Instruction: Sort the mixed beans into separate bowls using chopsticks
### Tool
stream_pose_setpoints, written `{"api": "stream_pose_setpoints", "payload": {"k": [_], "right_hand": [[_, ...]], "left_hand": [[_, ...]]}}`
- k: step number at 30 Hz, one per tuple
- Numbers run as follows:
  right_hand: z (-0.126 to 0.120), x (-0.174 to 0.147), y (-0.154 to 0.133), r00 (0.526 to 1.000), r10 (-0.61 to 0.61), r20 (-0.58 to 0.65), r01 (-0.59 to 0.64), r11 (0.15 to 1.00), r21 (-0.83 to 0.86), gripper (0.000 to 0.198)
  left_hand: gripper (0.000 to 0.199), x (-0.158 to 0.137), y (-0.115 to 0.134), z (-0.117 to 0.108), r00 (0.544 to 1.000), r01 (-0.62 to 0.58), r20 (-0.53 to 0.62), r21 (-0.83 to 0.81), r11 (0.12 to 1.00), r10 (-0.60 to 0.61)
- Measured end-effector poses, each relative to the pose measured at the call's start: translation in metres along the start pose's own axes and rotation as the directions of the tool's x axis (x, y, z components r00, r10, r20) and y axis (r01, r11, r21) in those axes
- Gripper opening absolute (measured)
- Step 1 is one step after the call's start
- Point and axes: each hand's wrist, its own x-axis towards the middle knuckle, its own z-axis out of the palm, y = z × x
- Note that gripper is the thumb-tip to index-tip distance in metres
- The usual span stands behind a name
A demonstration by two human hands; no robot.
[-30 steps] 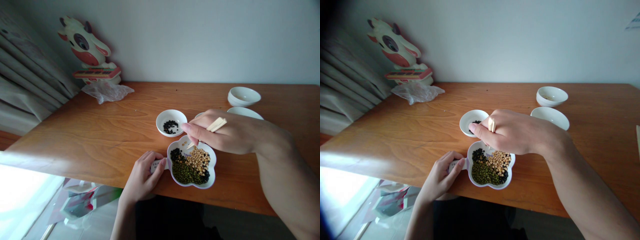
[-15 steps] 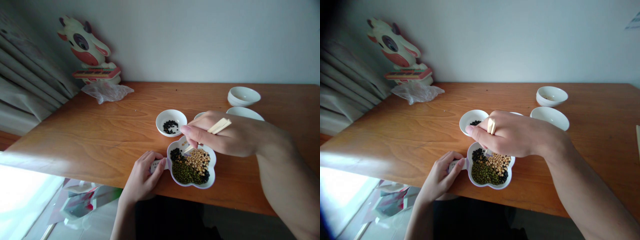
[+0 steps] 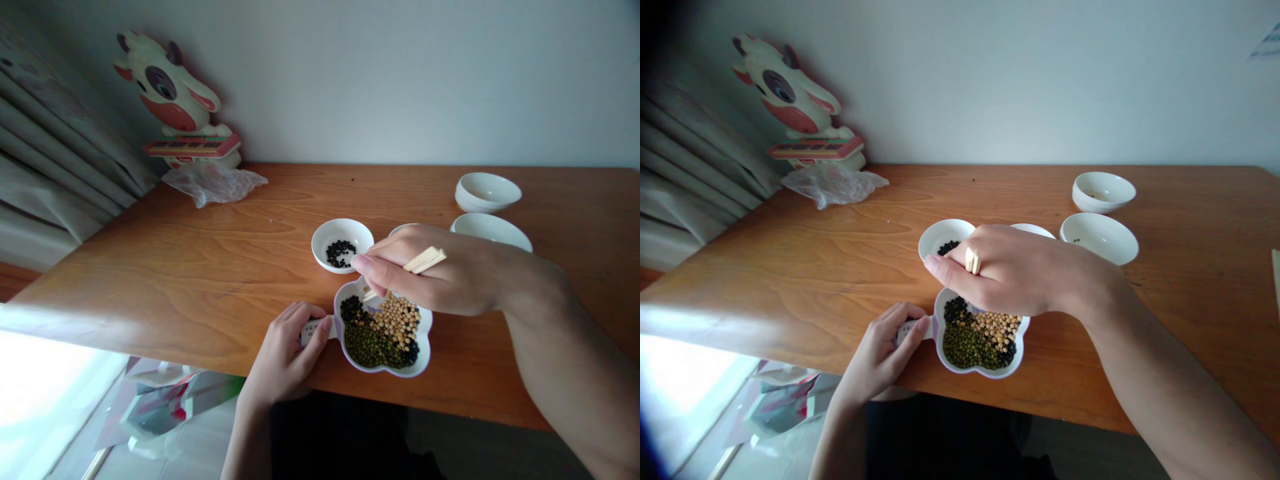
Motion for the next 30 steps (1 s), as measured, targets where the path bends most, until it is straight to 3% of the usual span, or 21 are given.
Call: {"api": "stream_pose_setpoints", "payload": {"k": [20, 30], "right_hand": [[-0.0041, -0.0040, -0.0023, 0.989, 0.150, 0.015, -0.150, 0.989, 0.013, 0.071], [0.0006, 0.0013, -0.0032, 0.999, 0.045, 0.012, -0.044, 0.999, -0.025, 0.063]], "left_hand": [[0.024, -0.0009, -0.0025, 0.0019, 1.000, 0.003, 0.006, -0.007, 1.000, -0.003], [0.018, -0.0038, -0.0031, 0.0029, 1.000, 0.005, -0.019, 0.015, 1.000, -0.004]]}}
